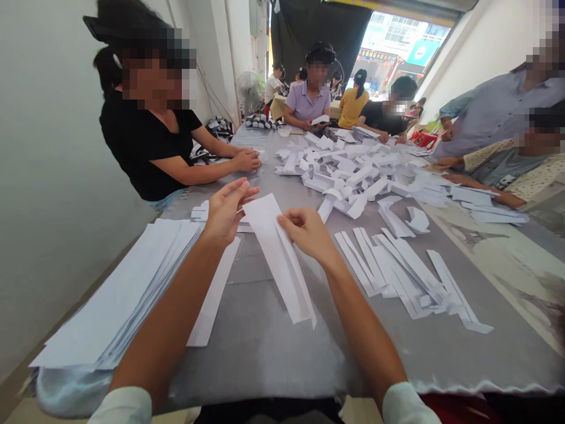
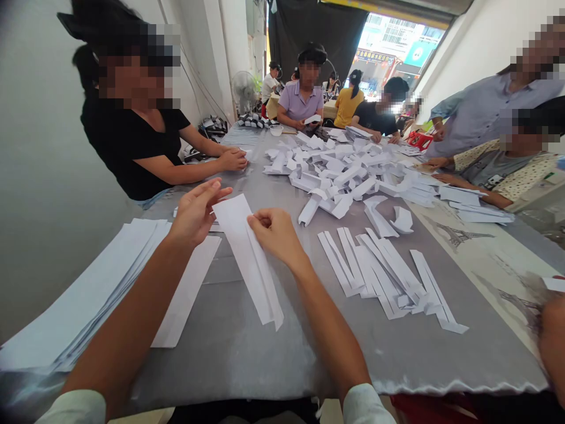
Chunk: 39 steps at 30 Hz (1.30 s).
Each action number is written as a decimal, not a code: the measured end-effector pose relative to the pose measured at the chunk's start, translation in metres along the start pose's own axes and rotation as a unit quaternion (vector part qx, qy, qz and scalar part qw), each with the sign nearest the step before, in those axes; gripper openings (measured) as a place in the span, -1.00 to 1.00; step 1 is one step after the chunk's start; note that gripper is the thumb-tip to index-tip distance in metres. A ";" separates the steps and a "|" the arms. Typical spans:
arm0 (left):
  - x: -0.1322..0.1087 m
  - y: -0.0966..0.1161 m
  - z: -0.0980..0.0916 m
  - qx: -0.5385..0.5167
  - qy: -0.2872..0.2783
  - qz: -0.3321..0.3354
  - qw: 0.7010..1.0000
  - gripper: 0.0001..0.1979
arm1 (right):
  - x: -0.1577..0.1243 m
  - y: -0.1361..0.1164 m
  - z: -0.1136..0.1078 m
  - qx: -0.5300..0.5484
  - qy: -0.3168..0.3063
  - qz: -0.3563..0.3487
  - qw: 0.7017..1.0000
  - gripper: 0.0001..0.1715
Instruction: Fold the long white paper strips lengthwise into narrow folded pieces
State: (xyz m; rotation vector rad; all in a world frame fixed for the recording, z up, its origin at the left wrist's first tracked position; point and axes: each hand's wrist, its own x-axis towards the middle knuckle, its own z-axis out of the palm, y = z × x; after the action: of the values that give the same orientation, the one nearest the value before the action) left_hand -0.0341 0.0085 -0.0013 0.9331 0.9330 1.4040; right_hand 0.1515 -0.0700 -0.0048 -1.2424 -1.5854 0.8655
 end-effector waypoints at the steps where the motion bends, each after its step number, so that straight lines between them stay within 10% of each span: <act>1: -0.001 0.001 0.000 0.002 -0.021 -0.004 1.000 -0.47 | 0.001 0.001 0.001 0.004 0.010 0.000 1.000 -0.58; 8: -0.019 -0.003 0.009 0.048 -0.163 -0.033 0.985 -0.50 | 0.002 0.005 0.004 0.031 0.059 0.000 0.998 -0.54; 39: -0.018 -0.007 0.008 0.106 -0.083 0.048 0.990 -0.62 | 0.000 0.006 0.000 0.065 -0.019 0.060 0.996 -0.53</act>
State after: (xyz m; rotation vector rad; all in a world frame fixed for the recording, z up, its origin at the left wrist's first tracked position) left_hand -0.0237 -0.0094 -0.0049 1.2501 0.9340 1.3012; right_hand 0.1531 -0.0687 -0.0102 -1.2439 -1.4707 1.0590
